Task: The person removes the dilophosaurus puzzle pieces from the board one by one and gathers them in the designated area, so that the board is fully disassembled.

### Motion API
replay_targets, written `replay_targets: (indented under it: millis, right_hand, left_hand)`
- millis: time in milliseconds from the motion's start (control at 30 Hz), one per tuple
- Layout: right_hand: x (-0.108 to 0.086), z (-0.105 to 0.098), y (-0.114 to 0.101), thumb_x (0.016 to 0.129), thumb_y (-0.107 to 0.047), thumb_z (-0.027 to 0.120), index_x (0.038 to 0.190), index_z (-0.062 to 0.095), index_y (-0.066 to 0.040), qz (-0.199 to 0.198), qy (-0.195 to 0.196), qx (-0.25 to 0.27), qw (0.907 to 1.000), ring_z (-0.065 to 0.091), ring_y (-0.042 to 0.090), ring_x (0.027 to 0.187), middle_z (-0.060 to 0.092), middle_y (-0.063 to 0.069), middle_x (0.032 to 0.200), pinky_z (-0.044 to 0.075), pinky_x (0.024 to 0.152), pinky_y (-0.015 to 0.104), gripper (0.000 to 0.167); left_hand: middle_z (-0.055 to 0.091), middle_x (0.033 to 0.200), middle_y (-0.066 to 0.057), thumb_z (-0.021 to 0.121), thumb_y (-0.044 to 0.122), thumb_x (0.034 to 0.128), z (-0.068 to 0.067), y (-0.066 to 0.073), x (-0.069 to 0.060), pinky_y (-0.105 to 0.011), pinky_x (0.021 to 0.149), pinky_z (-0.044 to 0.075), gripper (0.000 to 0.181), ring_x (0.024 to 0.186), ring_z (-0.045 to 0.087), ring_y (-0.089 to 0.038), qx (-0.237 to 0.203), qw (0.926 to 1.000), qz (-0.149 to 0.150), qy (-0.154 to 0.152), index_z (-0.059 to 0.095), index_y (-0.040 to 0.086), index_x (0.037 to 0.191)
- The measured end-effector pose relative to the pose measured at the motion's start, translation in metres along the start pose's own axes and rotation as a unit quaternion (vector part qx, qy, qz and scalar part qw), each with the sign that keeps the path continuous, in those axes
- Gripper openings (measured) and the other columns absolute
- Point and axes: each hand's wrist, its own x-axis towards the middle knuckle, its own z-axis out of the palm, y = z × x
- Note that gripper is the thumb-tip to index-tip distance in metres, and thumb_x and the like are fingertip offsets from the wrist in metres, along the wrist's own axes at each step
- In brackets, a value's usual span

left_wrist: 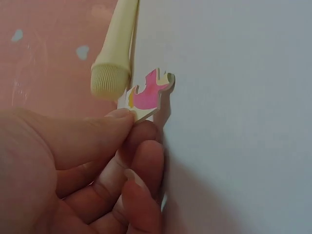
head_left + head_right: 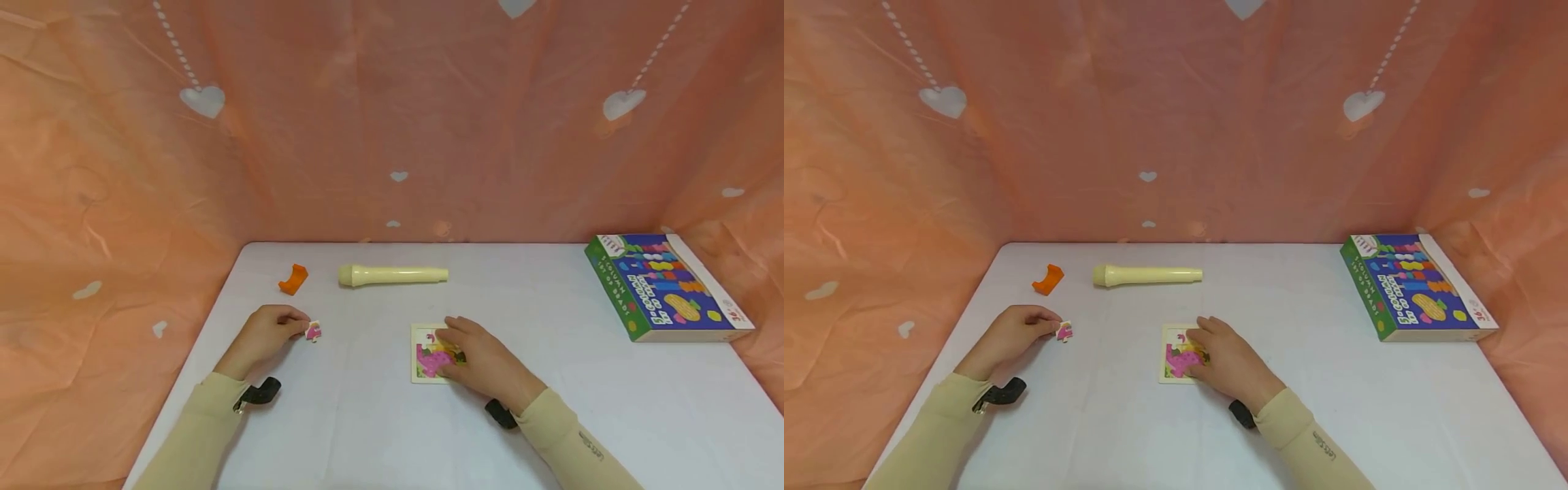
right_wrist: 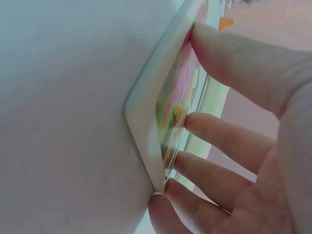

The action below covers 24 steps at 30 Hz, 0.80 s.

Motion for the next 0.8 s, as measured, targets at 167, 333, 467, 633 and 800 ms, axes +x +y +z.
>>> replay_targets:
  millis: [167,333,467,633,800]
  right_hand:
    - [-0.002,0.0,0.001,0.092,-0.029,0.087,0.147,0.065,-0.006,-0.01,0.0,0.008,0.9999,0.043,0.044,0.157,0.051,0.018,0.165,0.04,0.125,0.057,0.064]
    - [-0.002,-0.001,0.0,0.092,-0.029,0.088,0.147,0.066,-0.005,-0.018,0.004,0.001,0.9998,0.043,0.044,0.156,0.051,0.019,0.164,0.041,0.124,0.058,0.064]
    - [-0.001,-0.001,0.0,0.091,-0.029,0.088,0.146,0.066,-0.006,-0.017,0.006,-0.004,0.9998,0.044,0.044,0.156,0.052,0.018,0.164,0.042,0.124,0.057,0.063]
    - [0.0,-0.001,0.0,0.091,-0.029,0.088,0.146,0.066,-0.005,-0.02,0.005,-0.005,0.9998,0.044,0.044,0.155,0.052,0.018,0.163,0.042,0.124,0.058,0.064]
    - [-0.001,-0.001,0.001,0.092,-0.028,0.088,0.146,0.066,-0.005,-0.021,0.002,-0.007,0.9997,0.044,0.044,0.156,0.052,0.018,0.164,0.042,0.124,0.057,0.063]
  left_hand:
    - [0.079,0.1,-0.004,0.071,0.021,0.1035,-0.007,-0.009,-0.001,-0.033,0.087,0.053,0.018,0.092,0.067,-0.017,0.006,1.0,0.0,0.003,0.081,0.009,0.112]
    - [0.079,0.1,-0.005,0.072,0.02,0.1037,-0.011,-0.013,0.0,-0.033,0.085,0.054,0.019,0.091,0.066,-0.018,0.003,1.0,-0.001,-0.001,0.081,0.006,0.112]
    - [0.079,0.1,-0.005,0.072,0.02,0.1033,-0.014,-0.015,0.0,-0.032,0.084,0.054,0.019,0.091,0.066,-0.017,0.004,1.0,0.005,-0.002,0.081,0.005,0.112]
    - [0.079,0.101,-0.005,0.072,0.021,0.1032,-0.014,-0.016,-0.001,-0.034,0.086,0.053,0.018,0.093,0.065,-0.018,0.012,0.9999,0.006,-0.002,0.082,0.007,0.111]
    - [0.08,0.107,-0.006,0.074,0.022,0.102,-0.012,-0.012,-0.004,-0.035,0.09,0.053,0.017,0.102,0.066,-0.022,0.022,0.9997,0.001,0.007,0.082,0.009,0.11]
